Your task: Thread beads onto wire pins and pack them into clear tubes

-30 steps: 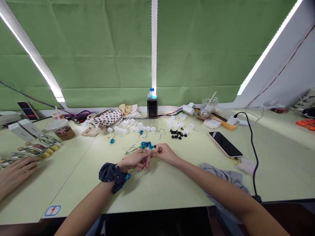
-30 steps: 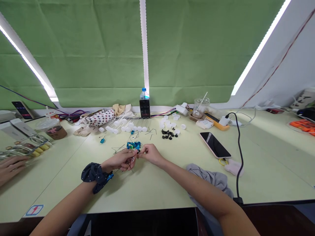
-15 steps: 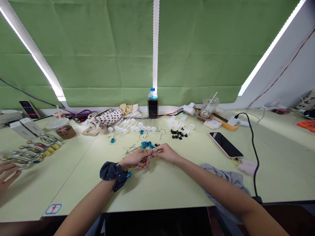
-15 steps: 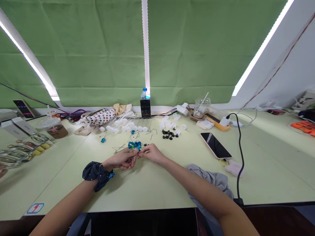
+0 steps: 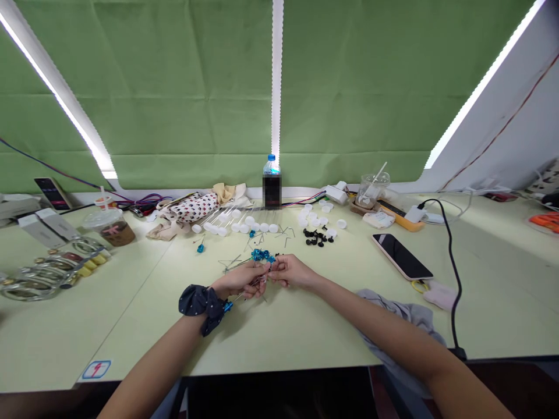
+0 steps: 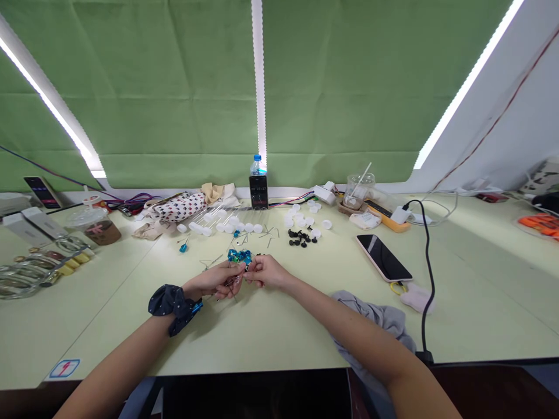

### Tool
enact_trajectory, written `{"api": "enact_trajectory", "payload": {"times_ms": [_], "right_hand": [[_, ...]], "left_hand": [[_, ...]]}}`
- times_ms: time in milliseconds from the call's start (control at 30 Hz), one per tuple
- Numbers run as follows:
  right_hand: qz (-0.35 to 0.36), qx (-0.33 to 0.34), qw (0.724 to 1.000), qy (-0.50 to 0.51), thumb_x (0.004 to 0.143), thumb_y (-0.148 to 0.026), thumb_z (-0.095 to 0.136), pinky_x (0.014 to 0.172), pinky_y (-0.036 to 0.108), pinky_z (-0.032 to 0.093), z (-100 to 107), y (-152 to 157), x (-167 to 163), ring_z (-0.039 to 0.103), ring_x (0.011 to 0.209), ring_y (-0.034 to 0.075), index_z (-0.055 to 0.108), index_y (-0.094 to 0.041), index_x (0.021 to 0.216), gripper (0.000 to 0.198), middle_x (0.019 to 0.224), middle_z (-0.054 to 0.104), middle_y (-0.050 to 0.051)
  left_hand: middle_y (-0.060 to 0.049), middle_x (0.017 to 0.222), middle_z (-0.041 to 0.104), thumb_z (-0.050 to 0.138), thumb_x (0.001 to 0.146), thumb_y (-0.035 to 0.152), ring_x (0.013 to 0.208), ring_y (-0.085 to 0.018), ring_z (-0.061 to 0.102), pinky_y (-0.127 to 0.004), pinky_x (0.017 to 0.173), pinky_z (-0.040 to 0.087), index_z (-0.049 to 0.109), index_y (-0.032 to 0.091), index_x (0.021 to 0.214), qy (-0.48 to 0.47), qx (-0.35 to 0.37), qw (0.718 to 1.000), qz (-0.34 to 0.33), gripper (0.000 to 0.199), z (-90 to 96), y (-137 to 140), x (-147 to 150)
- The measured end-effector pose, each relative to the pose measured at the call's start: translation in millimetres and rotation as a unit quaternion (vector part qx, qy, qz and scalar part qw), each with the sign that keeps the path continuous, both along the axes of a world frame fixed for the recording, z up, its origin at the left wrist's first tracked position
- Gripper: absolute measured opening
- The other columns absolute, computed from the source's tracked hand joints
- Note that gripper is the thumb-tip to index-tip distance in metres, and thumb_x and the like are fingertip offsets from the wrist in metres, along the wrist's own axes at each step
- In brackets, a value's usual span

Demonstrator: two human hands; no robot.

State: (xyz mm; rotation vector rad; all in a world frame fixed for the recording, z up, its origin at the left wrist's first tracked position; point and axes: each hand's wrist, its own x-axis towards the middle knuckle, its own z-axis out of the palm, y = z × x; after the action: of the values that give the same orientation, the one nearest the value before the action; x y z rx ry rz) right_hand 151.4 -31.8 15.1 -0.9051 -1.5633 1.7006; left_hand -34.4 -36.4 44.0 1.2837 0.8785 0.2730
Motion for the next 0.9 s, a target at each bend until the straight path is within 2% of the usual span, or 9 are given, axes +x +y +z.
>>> {"api": "enact_trajectory", "payload": {"times_ms": [133,267,400,600,800,900], "right_hand": [[0.008,0.029,0.999,0.016,0.065,-0.051,0.068,0.043,0.02,0.034,2.6,1.8,3.7,0.044,0.044,0.005,0.063,-0.012,0.079,0.043,0.068,0.064,0.002],[-0.022,0.039,0.999,-0.02,0.061,-0.049,0.072,0.043,0.019,0.029,0.9,5.3,4.4,0.041,0.046,0.005,0.066,-0.011,0.079,0.042,0.071,0.066,0.004],[-0.053,0.046,0.997,-0.027,0.058,-0.044,0.075,0.053,0.02,0.036,-2.9,6.4,0.6,0.051,0.058,0.009,0.062,-0.012,0.073,0.037,0.069,0.064,0.002],[-0.033,-0.005,0.999,-0.042,0.062,-0.045,0.073,0.039,0.018,0.023,2.0,3.4,-0.2,0.035,0.039,0.003,0.056,-0.014,0.075,0.038,0.059,0.06,-0.002],[0.002,0.002,1.0,0.016,0.063,-0.047,0.071,0.045,0.02,0.036,1.0,3.5,2.0,0.047,0.047,0.006,0.064,-0.011,0.08,0.04,0.065,0.061,0.001],[-0.024,0.012,1.0,0.003,0.061,-0.045,0.072,0.042,0.02,0.033,-2.9,6.6,2.8,0.044,0.044,0.005,0.067,-0.011,0.076,0.038,0.067,0.063,0.003]], "left_hand": [[0.0,0.05,0.057,0.044,0.079,0.062,0.026,-0.002,0.025,-0.016,0.027,0.025,0.051,0.015,0.07,-0.014,-0.004,1.0,0.015,0.049,-0.4,2.2,-1.5],[-0.002,0.051,0.058,0.045,0.078,0.063,0.026,-0.002,0.025,-0.016,0.028,0.026,0.049,0.015,0.067,-0.009,-0.009,1.0,0.013,0.049,-1.3,4.9,-1.2],[-0.002,0.049,0.058,0.044,0.077,0.064,0.026,-0.002,0.025,-0.016,0.027,0.024,0.047,0.015,0.065,-0.002,-0.007,1.0,0.023,0.051,-5.8,7.7,0.1],[-0.002,0.049,0.057,0.045,0.077,0.064,0.026,-0.002,0.025,-0.016,0.027,0.023,0.05,0.014,0.065,0.003,-0.009,1.0,0.026,0.051,-6.8,9.3,-0.1],[-0.002,0.049,0.057,0.045,0.077,0.064,0.027,-0.003,0.025,-0.017,0.027,0.025,0.05,0.014,0.066,0.006,0.0,1.0,0.025,0.051,-3.5,8.7,-0.3],[-0.002,0.05,0.057,0.045,0.076,0.065,0.027,-0.002,0.025,-0.017,0.028,0.025,0.049,0.015,0.066,0.009,0.006,1.0,0.024,0.052,-3.3,8.9,-0.1]]}}
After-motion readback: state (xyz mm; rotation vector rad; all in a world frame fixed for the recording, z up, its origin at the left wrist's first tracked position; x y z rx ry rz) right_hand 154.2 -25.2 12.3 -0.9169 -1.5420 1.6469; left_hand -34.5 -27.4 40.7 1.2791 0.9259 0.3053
